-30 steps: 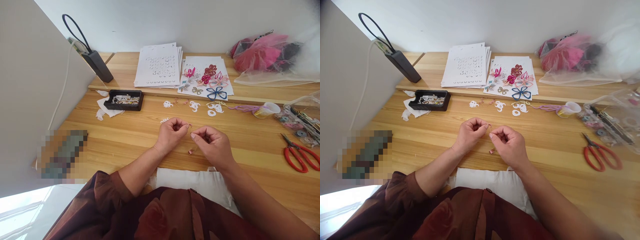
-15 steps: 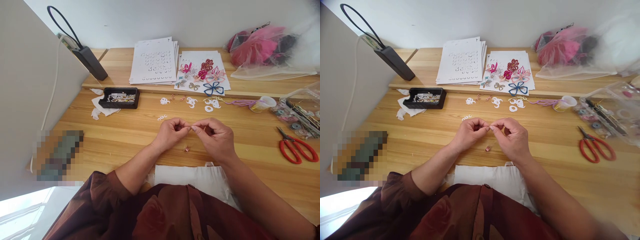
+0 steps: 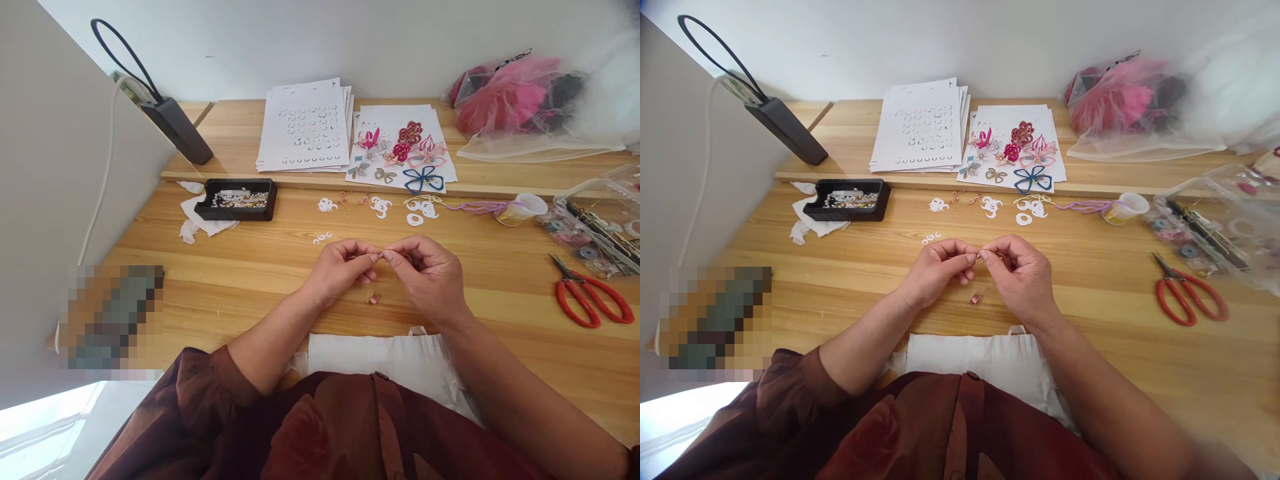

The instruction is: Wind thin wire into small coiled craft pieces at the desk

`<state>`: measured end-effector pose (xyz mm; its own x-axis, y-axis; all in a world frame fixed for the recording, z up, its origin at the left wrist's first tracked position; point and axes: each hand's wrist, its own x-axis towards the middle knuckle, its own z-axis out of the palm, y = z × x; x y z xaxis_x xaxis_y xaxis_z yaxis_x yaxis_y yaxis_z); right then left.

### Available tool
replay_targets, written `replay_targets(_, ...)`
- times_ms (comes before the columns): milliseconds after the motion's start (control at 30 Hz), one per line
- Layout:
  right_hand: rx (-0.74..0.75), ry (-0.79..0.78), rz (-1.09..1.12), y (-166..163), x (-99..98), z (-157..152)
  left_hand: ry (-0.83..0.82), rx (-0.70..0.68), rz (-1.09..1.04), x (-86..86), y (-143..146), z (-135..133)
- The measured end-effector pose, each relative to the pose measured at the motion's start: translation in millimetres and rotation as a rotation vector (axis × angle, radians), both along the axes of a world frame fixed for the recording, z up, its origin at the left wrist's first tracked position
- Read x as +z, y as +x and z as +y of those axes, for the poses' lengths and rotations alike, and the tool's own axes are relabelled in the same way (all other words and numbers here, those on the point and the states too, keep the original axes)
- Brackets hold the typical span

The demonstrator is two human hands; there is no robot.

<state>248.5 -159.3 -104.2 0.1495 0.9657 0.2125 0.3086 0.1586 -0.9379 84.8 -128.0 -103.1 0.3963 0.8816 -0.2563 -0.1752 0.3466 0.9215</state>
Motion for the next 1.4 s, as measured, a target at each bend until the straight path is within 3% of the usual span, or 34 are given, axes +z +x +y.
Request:
replay_targets(467,-0.015,-0.029,0.048,-1.1,1.8,0.5,-0.044,-0.021,-0.105,-10.0,-1.8,2.8)
replay_targets(900,-0.031,-0.016,0.018,-1.2,1.0,-0.6,-0.116,0.015,-0.143,-9.7,1.4,-0.8)
replay_targets(1400,-0.074,0.0,-0.02,-5.0,0.7,-3.0,-0.073,0.046,-0.123,-5.8,5.9,-5.2)
